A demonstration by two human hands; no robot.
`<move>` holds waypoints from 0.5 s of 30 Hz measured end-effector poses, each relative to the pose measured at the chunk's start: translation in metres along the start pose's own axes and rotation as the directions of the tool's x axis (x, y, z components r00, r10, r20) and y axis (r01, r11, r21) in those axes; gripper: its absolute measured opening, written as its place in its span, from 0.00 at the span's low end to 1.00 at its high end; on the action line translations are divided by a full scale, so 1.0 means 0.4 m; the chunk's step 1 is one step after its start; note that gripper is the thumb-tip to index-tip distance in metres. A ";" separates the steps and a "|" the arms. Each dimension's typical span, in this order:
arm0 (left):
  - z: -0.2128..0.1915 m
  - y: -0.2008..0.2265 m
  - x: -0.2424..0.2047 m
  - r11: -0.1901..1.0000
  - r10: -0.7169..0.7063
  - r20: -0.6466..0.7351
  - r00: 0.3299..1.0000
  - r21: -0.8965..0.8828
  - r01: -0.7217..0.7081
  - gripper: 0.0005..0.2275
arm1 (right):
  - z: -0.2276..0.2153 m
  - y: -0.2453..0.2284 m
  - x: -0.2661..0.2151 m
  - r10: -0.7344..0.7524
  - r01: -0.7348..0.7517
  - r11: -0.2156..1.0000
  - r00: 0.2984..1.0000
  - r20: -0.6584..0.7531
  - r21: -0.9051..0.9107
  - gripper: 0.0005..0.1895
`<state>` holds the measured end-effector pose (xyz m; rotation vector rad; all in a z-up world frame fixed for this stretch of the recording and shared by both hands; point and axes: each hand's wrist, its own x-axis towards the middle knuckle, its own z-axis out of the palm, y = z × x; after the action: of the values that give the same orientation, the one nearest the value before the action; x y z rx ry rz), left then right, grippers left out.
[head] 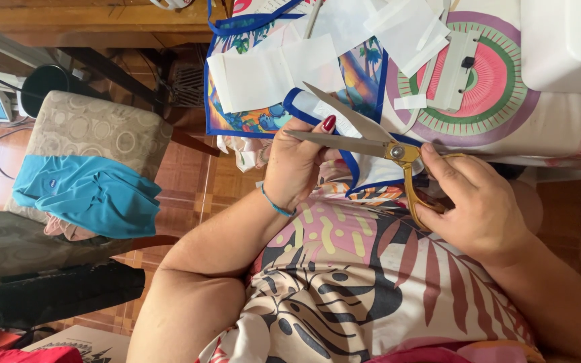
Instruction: Trimming excess fabric with scissors and removing the finished embroidery from a hoop.
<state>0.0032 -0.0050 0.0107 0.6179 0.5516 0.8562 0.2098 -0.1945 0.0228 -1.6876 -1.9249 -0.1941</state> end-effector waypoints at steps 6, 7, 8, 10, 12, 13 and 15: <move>-0.013 -0.003 0.003 0.998 -0.051 0.058 0.997 -0.038 0.053 0.07 | -0.006 -0.009 0.013 0.003 -0.003 0.999 1.000 -0.004 0.043 0.37; -0.014 -0.003 0.003 0.998 -0.050 0.058 0.997 -0.038 0.052 0.07 | -0.001 -0.006 0.010 0.002 -0.002 0.999 1.000 -0.005 0.043 0.37; -0.014 -0.004 0.003 0.998 -0.038 0.078 0.996 -0.049 0.042 0.07 | 0.003 -0.002 0.006 0.011 -0.011 0.999 1.000 0.005 0.037 0.39; -0.018 -0.009 0.007 0.997 -0.034 0.099 0.994 -0.059 0.040 0.07 | 0.008 0.002 -0.006 0.028 -0.028 0.999 0.999 0.016 0.030 0.40; -0.024 -0.016 0.017 1.000 0.017 0.112 0.994 -0.011 -0.016 0.08 | 0.012 0.011 -0.012 0.067 -0.070 0.995 0.997 0.037 0.073 0.43; -0.024 -0.016 0.017 1.000 0.021 0.112 0.993 -0.012 -0.019 0.08 | 0.011 0.007 -0.008 0.064 -0.066 0.995 0.997 0.036 0.073 0.43; -0.026 -0.019 0.014 0.999 0.023 0.118 0.993 0.024 -0.026 0.07 | 0.009 -0.004 -0.004 0.120 -0.124 0.990 0.991 0.050 0.071 0.39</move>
<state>0.0031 -0.0014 -0.0027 0.6950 0.4490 0.8313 0.2073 -0.1943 0.0195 -1.7674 -1.8310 -0.0365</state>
